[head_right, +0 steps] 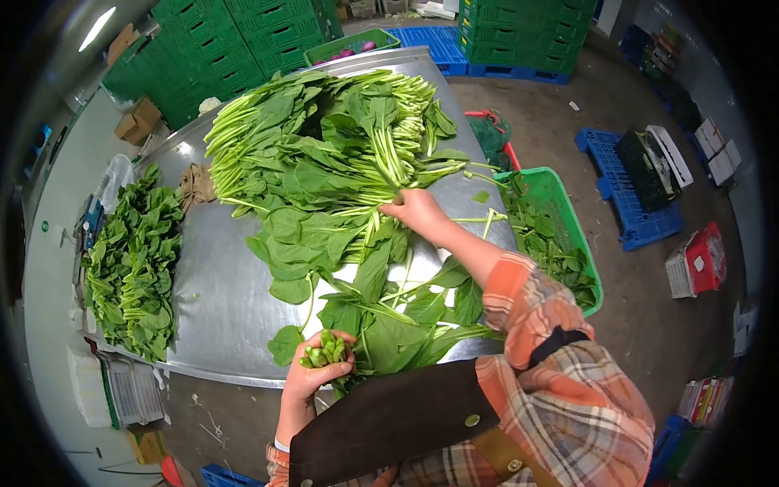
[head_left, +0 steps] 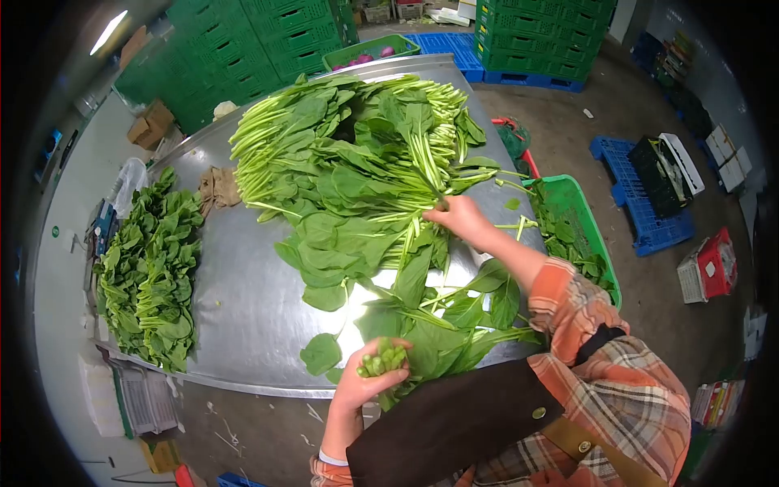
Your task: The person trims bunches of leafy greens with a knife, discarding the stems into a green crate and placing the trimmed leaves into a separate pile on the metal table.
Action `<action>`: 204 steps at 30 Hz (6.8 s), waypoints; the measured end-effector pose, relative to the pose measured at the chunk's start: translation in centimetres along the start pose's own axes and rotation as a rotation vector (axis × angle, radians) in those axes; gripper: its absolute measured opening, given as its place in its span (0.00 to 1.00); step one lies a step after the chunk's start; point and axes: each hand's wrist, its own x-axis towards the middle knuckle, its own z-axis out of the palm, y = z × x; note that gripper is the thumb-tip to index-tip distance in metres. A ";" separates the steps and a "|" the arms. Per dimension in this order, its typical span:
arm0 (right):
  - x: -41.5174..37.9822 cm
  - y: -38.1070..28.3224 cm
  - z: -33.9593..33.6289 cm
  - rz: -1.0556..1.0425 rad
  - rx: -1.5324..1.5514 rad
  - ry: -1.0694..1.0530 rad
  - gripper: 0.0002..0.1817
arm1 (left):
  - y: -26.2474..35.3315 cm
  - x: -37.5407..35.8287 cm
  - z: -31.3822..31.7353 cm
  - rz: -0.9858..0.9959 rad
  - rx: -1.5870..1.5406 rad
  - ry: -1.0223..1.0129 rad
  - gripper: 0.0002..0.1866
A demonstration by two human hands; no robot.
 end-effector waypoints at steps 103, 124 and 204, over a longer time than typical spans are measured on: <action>-9.6 -6.9 1.3 0.010 0.797 -0.318 0.14 | -0.5 4.9 -1.1 0.267 -0.320 0.524 0.25; -13.6 6.3 5.5 -0.345 -0.639 -0.431 0.27 | 3.6 -4.2 -22.5 0.455 1.440 1.376 0.26; -11.9 -0.4 0.3 -0.750 -0.134 0.070 0.15 | -1.2 7.1 2.9 -0.022 -0.138 0.270 0.12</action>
